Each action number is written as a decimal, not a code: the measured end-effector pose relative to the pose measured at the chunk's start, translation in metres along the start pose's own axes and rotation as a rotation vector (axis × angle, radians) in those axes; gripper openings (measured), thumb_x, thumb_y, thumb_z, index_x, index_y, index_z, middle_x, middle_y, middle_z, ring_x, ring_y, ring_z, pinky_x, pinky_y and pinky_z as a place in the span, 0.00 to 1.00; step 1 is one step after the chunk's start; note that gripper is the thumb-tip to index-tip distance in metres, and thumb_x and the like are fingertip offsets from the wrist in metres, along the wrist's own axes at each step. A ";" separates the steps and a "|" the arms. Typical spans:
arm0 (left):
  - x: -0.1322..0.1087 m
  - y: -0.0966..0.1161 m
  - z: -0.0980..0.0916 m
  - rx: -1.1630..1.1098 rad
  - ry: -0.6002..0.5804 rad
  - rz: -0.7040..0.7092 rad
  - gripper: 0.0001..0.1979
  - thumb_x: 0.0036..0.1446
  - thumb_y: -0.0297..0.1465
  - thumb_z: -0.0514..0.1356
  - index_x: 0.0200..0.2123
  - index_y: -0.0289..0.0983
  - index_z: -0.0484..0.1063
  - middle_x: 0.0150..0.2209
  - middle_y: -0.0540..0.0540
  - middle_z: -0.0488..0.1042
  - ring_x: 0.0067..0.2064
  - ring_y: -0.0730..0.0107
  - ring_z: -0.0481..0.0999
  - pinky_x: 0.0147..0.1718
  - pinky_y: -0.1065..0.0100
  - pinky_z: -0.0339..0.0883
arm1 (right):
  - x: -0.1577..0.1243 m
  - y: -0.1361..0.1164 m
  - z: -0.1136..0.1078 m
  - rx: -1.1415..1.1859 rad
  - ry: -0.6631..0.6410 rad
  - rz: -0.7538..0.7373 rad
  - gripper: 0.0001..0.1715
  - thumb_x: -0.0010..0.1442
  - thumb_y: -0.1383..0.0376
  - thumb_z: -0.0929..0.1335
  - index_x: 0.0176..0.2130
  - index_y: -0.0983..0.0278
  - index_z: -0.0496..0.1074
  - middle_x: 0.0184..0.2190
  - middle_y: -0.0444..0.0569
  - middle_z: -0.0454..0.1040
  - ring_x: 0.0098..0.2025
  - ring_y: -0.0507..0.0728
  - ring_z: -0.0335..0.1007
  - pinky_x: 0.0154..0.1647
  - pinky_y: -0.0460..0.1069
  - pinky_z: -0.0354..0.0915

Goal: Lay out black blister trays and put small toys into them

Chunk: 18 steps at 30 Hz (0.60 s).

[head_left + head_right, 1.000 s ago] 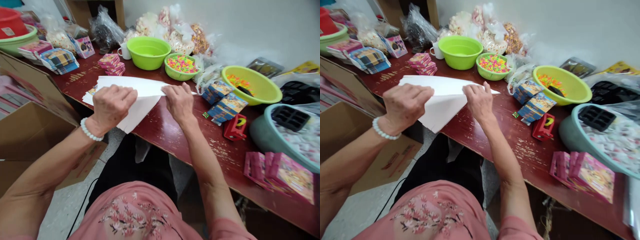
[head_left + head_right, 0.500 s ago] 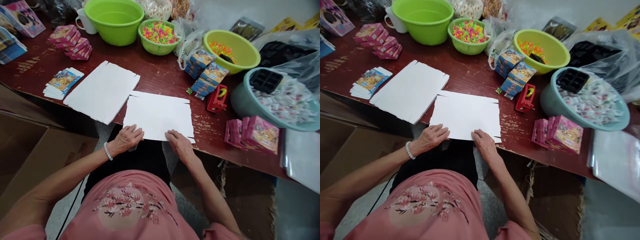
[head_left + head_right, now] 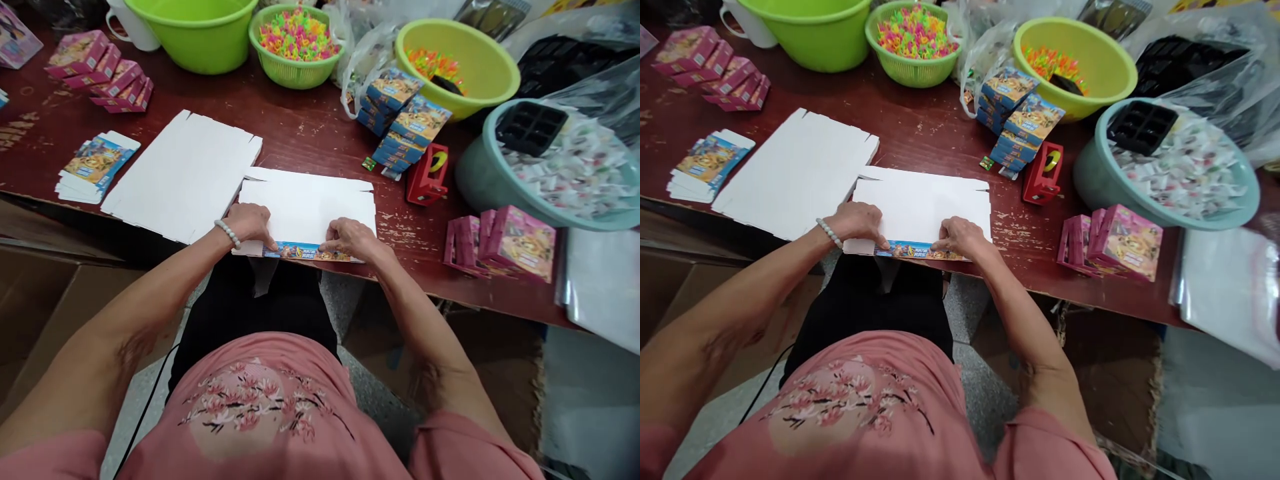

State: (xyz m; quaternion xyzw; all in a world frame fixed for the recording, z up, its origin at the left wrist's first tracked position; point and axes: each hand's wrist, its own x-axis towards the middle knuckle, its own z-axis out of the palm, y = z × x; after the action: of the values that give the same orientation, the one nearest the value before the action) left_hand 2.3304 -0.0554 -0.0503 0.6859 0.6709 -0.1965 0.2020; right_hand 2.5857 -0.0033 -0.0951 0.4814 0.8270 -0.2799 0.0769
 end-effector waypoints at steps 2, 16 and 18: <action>0.000 0.000 0.001 0.004 0.023 0.020 0.23 0.53 0.45 0.72 0.43 0.31 0.78 0.47 0.32 0.81 0.44 0.52 0.78 0.40 0.60 0.67 | -0.002 0.002 0.007 -0.086 0.095 0.010 0.18 0.57 0.51 0.79 0.33 0.61 0.77 0.40 0.51 0.76 0.39 0.59 0.72 0.34 0.51 0.64; -0.043 0.044 0.033 -0.249 0.333 0.417 0.05 0.66 0.32 0.61 0.42 0.39 0.77 0.47 0.43 0.81 0.49 0.57 0.79 0.44 0.60 0.66 | -0.083 0.043 0.001 0.482 0.849 -0.239 0.26 0.64 0.47 0.73 0.57 0.54 0.74 0.54 0.52 0.76 0.56 0.63 0.75 0.59 0.61 0.70; -0.059 0.027 0.011 -0.462 0.480 0.459 0.05 0.65 0.32 0.61 0.39 0.38 0.77 0.43 0.44 0.80 0.45 0.60 0.79 0.43 0.62 0.68 | -0.099 0.068 -0.008 0.683 1.201 -0.122 0.26 0.67 0.47 0.69 0.60 0.50 0.69 0.58 0.51 0.73 0.57 0.62 0.76 0.59 0.63 0.71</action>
State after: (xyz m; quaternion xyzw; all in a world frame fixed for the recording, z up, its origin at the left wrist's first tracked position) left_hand 2.3566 -0.1110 -0.0271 0.7809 0.5549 0.1755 0.2268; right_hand 2.6959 -0.0482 -0.0755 0.5029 0.6175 -0.2132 -0.5660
